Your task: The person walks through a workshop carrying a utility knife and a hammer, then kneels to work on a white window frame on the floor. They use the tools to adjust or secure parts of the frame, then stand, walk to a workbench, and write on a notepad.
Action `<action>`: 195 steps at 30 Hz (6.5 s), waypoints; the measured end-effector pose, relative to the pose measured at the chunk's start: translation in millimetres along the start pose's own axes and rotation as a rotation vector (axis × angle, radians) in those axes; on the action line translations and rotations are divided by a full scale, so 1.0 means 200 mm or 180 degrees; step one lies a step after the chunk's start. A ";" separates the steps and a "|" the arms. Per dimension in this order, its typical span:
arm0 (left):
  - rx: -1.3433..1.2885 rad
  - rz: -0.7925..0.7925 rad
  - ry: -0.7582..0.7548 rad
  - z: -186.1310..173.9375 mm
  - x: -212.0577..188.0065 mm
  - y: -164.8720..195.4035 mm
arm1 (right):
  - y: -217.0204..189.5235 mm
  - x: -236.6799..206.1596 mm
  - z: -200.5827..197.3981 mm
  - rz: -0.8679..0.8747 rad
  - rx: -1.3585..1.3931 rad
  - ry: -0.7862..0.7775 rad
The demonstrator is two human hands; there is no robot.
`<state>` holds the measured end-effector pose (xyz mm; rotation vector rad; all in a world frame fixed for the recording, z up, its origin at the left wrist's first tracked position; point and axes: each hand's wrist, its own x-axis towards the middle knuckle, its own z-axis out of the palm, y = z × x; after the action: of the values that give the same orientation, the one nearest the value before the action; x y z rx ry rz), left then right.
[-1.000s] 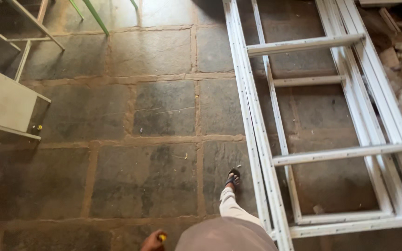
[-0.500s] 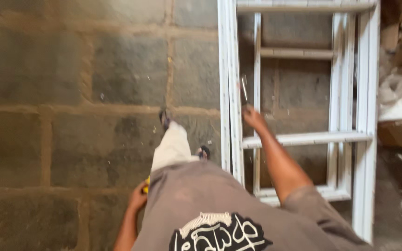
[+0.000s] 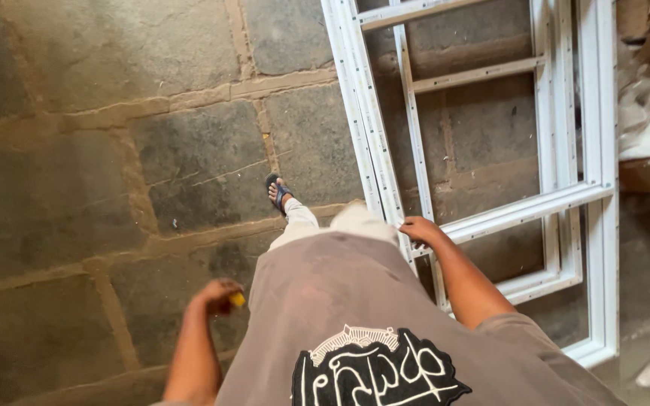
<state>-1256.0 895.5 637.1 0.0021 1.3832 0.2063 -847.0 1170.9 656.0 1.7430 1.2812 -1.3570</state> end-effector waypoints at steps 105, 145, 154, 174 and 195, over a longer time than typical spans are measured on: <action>0.5879 0.1200 -0.4117 2.14 0.11 -0.67 | -1.57 -0.87 2.64 0.2445 1.1077 0.1597; 0.7566 -0.2991 -0.5240 2.65 -0.45 -4.33 | 2.28 -2.02 4.41 0.2813 0.9320 0.8032; 0.8118 -0.1658 -0.2981 2.72 -0.27 -4.87 | 2.19 -2.27 5.14 0.2860 0.8105 0.9063; 0.7898 -0.3327 -0.2220 1.83 -0.50 -6.57 | 2.07 -2.61 6.82 0.6540 0.7064 0.5578; 0.8461 -0.5941 -0.2320 0.90 -1.38 -8.39 | 2.16 -3.13 8.28 0.8764 0.7097 0.3261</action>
<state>-886.9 -771.3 735.0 -0.9321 0.5118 3.2096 -1102.2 -633.3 676.9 -1.3091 2.2600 -0.6653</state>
